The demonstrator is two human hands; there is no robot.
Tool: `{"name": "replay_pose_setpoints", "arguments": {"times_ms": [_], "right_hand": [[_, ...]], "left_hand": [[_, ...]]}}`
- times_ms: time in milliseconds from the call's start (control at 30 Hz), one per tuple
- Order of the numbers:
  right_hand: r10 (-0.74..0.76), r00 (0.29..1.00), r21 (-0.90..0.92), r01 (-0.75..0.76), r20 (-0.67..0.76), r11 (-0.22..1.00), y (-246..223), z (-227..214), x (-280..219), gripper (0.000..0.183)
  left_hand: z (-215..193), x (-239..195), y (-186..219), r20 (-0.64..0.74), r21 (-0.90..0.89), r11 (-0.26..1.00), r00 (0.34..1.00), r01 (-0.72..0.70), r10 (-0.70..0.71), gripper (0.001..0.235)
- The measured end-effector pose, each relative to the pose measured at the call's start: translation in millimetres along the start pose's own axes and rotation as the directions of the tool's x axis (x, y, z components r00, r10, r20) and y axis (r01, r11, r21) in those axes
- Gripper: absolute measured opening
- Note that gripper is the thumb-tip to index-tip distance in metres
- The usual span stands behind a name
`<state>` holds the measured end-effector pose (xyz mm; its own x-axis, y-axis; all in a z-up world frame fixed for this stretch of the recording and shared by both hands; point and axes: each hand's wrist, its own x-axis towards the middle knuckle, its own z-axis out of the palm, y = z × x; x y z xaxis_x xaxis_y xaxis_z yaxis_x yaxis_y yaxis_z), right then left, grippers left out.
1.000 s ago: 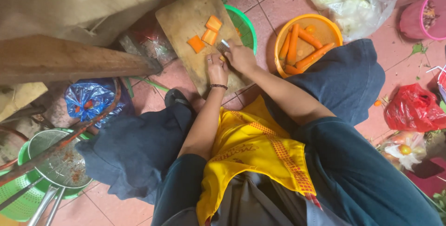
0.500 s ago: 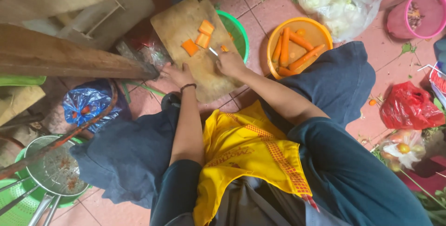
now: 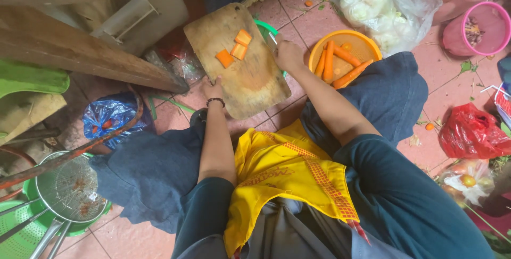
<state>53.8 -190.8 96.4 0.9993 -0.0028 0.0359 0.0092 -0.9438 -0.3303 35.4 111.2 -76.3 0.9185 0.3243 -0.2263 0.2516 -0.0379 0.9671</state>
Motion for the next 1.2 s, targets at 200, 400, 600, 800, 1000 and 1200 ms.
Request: {"name": "replay_pose_setpoints", "arguments": {"times_ms": [200,400,600,800,1000,1200], "right_hand": [[0.065,0.978,-0.021,-0.062,0.199,0.998,-27,-2,-18,0.029],[-0.036,0.995,-0.036,0.039,0.089,0.999,-20,16,-19,0.020],[-0.015,0.995,-0.039,0.019,0.097,0.999,-26,17,-22,0.020],[0.036,0.953,-0.111,-0.003,0.301,0.994,-24,-9,-2,0.030],[-0.096,0.927,-0.135,0.154,0.363,0.979,-7,-124,34,0.037],[-0.313,0.950,0.127,0.308,0.020,0.943,52,-164,21,0.049]], "left_hand": [[4,8,-24,0.024,-0.090,0.992,0.996,-0.087,0.090,0.034],[6,9,-26,-0.075,0.294,0.944,0.981,-0.151,0.180,0.044],[13,-3,40,-0.205,0.688,0.720,0.976,0.090,0.074,0.102],[-8,55,140,0.293,0.878,0.351,0.945,-0.326,0.147,0.087],[-57,109,240,0.804,0.545,0.361,0.593,-0.757,0.029,0.063],[-88,130,201,0.766,0.604,0.436,0.637,-0.667,-0.087,0.056]]}}
